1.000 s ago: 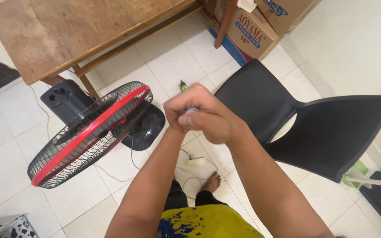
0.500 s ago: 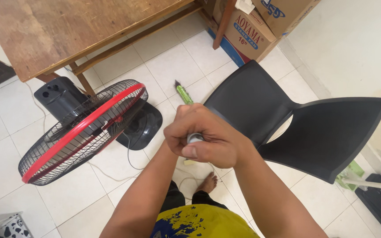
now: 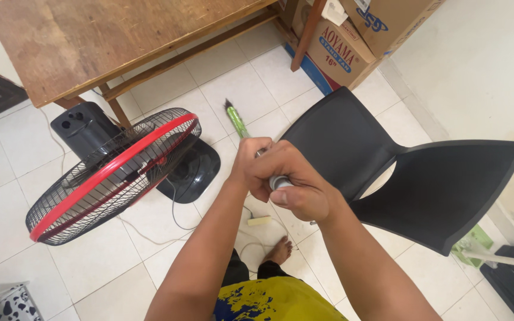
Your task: The person moves a black plastic chair aside, then sweeps the tiled floor with a long-handled broom. They sweep debris toward a green dustpan, pick up debris from the floor using a small piece of cardboard, and place the cardboard on the dustpan.
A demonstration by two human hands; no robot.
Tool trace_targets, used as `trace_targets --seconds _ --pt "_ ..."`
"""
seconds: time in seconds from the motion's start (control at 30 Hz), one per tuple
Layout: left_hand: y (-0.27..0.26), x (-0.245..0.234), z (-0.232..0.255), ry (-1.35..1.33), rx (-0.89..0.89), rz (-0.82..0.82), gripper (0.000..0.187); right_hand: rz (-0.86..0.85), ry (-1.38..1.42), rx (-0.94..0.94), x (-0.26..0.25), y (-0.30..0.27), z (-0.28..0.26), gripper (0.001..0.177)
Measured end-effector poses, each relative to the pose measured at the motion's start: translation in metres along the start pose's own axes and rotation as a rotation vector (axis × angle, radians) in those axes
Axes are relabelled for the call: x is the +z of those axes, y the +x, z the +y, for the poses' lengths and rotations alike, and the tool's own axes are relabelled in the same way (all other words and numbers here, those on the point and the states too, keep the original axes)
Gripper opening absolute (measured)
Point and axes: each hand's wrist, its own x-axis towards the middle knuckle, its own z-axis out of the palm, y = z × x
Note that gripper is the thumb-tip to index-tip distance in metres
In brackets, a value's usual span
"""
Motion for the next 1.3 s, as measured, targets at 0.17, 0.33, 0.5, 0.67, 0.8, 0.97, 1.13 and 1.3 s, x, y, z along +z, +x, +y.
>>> trace_targets --seconds 0.17,0.33,0.5,0.67,0.8,0.97,1.13,1.3 --pt "-0.008 -0.001 -0.028 0.039 0.000 0.016 0.015 0.098 0.075 0.024 0.009 -0.012 0.021 0.051" --pt "-0.030 0.020 -0.027 0.127 0.067 0.065 0.018 0.159 0.181 0.000 0.010 -0.028 0.010 0.057" --pt "-0.056 0.043 -0.014 0.124 0.120 0.056 0.022 0.177 0.156 -0.008 0.017 -0.042 -0.009 0.057" --pt "-0.053 0.040 0.009 0.138 0.161 0.036 0.018 0.226 0.142 -0.057 0.020 -0.036 -0.029 0.057" --pt "-0.048 0.043 0.036 0.028 0.161 -0.011 0.023 0.265 0.056 -0.091 0.017 -0.038 -0.062 0.054" --pt "-0.047 0.048 0.040 0.233 0.155 -0.132 0.039 0.340 0.007 -0.076 0.022 -0.065 -0.074 0.053" --pt "-0.052 0.051 0.016 0.348 0.140 -0.125 0.039 0.410 0.101 0.022 0.028 -0.089 -0.035 0.051" --pt "-0.063 0.078 0.004 0.302 0.098 -0.004 0.042 0.444 0.111 0.070 0.023 -0.116 -0.035 0.051"
